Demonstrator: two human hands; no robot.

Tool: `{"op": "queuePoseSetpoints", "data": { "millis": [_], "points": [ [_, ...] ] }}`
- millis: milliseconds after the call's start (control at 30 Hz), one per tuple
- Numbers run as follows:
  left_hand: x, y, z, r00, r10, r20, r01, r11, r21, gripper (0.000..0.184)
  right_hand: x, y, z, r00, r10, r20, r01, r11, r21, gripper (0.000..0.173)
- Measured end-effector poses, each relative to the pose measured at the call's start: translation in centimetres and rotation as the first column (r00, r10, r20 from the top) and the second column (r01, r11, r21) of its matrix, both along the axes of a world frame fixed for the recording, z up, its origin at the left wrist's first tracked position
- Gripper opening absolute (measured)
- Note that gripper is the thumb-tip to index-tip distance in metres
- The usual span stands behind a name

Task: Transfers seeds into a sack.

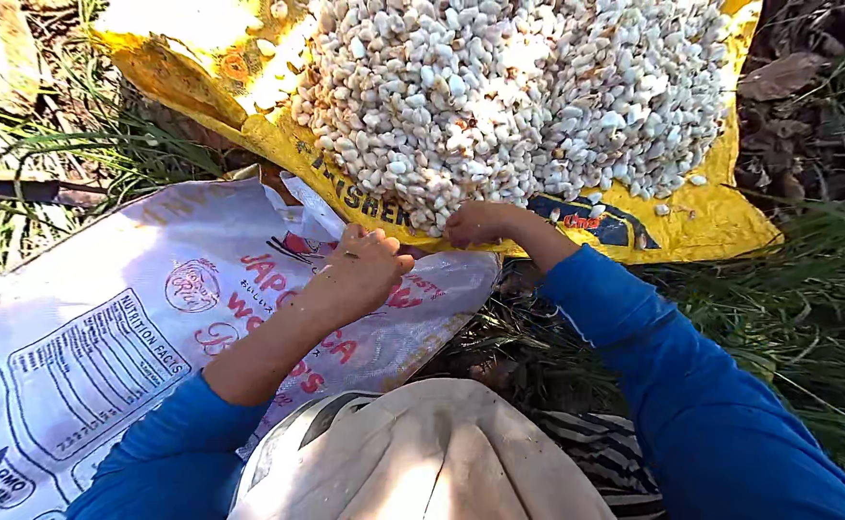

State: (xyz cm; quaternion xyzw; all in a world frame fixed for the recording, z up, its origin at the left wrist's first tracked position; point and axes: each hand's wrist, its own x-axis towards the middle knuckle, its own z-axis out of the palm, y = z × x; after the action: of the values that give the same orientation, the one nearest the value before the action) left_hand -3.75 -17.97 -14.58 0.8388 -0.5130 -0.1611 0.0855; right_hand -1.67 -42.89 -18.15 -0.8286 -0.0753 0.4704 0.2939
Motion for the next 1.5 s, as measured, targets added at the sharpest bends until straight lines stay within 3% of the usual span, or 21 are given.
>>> {"op": "queuePoseSetpoints", "data": {
  "millis": [67, 133, 233, 333, 467, 533, 600, 667, 733, 800, 867, 933, 1000, 1067, 1267, 1333, 1400, 1500],
  "points": [
    [0.0, 0.1, -0.2, 1.000, -0.016, 0.016, 0.016, 0.998, -0.054, 0.007, 0.9, -1.1, 1.8, 0.970, -0.199, 0.140, 0.194, 0.980, 0.048, 0.032],
    [0.2, 0.3, 0.0, 0.999, -0.004, 0.037, 0.009, 0.994, -0.113, 0.014, 2.8, -2.8, 2.7, 0.860, -0.328, 0.391, 0.327, 0.942, 0.072, 0.028],
    [1.2, 0.4, 0.6, 0.999, 0.018, 0.043, -0.009, 0.980, -0.197, 0.012, 6.4, -5.0, 1.9, 0.742, -0.366, 0.562, 0.421, 0.906, 0.033, 0.051],
    [2.0, 0.3, 1.2, 0.999, 0.038, 0.029, -0.032, 0.981, -0.189, 0.012, 8.2, -3.3, -0.8, 0.802, -0.384, 0.457, 0.416, 0.909, 0.034, 0.077],
    [2.5, 0.0, 1.8, 0.997, 0.067, 0.033, -0.060, 0.981, -0.186, 0.012, 7.1, 1.8, -1.4, 0.883, -0.368, 0.292, 0.344, 0.930, 0.130, 0.078],
    [2.5, -0.1, 2.0, 0.996, 0.084, 0.040, -0.074, 0.978, -0.196, 0.010, 4.8, 4.4, -1.2, 0.934, -0.299, 0.198, 0.246, 0.936, 0.253, 0.070],
    [2.1, 0.0, 2.0, 0.995, 0.093, 0.028, -0.086, 0.978, -0.192, 0.010, 1.4, 6.0, -1.0, 0.984, -0.170, 0.058, 0.132, 0.903, 0.410, 0.052],
    [1.9, 0.2, 2.1, 0.996, 0.087, 0.005, -0.084, 0.979, -0.187, 0.012, -0.3, 6.1, -0.6, 1.000, 0.024, -0.016, -0.014, 0.901, 0.433, 0.027],
    [1.5, 0.4, 2.3, 0.997, 0.070, -0.024, -0.074, 0.979, -0.188, 0.015, 1.1, 5.1, 0.9, 0.993, 0.114, -0.005, -0.105, 0.929, 0.355, 0.029],
    [1.4, 1.0, 2.7, 0.996, 0.087, -0.016, -0.089, 0.982, -0.167, 0.018, 4.4, 2.6, 3.1, 0.986, -0.042, 0.164, 0.001, 0.970, 0.243, 0.033],
    [1.3, 1.6, 3.5, 0.991, 0.132, 0.007, -0.130, 0.986, -0.103, 0.025, 9.0, -1.5, 3.0, 0.860, -0.267, 0.434, 0.190, 0.958, 0.213, 0.043],
    [1.4, 2.2, 4.1, 0.986, 0.164, 0.030, -0.162, 0.985, -0.052, 0.024, 13.5, -6.0, 2.2, 0.737, -0.390, 0.552, 0.356, 0.918, 0.173, 0.061],
    [1.1, 2.7, 4.0, 0.987, 0.148, 0.055, -0.144, 0.986, -0.082, 0.015, 15.6, -8.2, 0.8, 0.724, -0.472, 0.503, 0.465, 0.873, 0.151, 0.074],
    [1.0, 3.1, 3.6, 0.989, 0.131, 0.061, -0.121, 0.982, -0.147, 0.007, 15.9, -7.6, -0.6, 0.747, -0.504, 0.432, 0.493, 0.857, 0.148, 0.076],
    [1.0, 2.8, 3.3, 0.989, 0.142, 0.050, -0.125, 0.962, -0.243, 0.005, 9.3, -1.4, -3.6, 0.781, -0.568, 0.258, 0.487, 0.814, 0.318, 0.082],
    [1.2, 2.2, 3.4, 0.987, 0.149, 0.053, -0.131, 0.956, -0.262, 0.007, 5.9, 1.4, -4.7, 0.826, -0.512, 0.236, 0.398, 0.826, 0.401, 0.085],
    [1.2, 1.8, 3.6, 0.985, 0.165, 0.045, -0.147, 0.950, -0.275, 0.008, 2.2, 4.2, -4.1, 0.908, -0.385, 0.163, 0.265, 0.832, 0.487, 0.076],
    [0.8, 1.5, 3.6, 0.986, 0.158, 0.048, -0.140, 0.954, -0.267, 0.008, -1.4, 5.5, -0.4, 0.998, 0.062, -0.011, -0.047, 0.854, 0.518, 0.044]
  ]
}}
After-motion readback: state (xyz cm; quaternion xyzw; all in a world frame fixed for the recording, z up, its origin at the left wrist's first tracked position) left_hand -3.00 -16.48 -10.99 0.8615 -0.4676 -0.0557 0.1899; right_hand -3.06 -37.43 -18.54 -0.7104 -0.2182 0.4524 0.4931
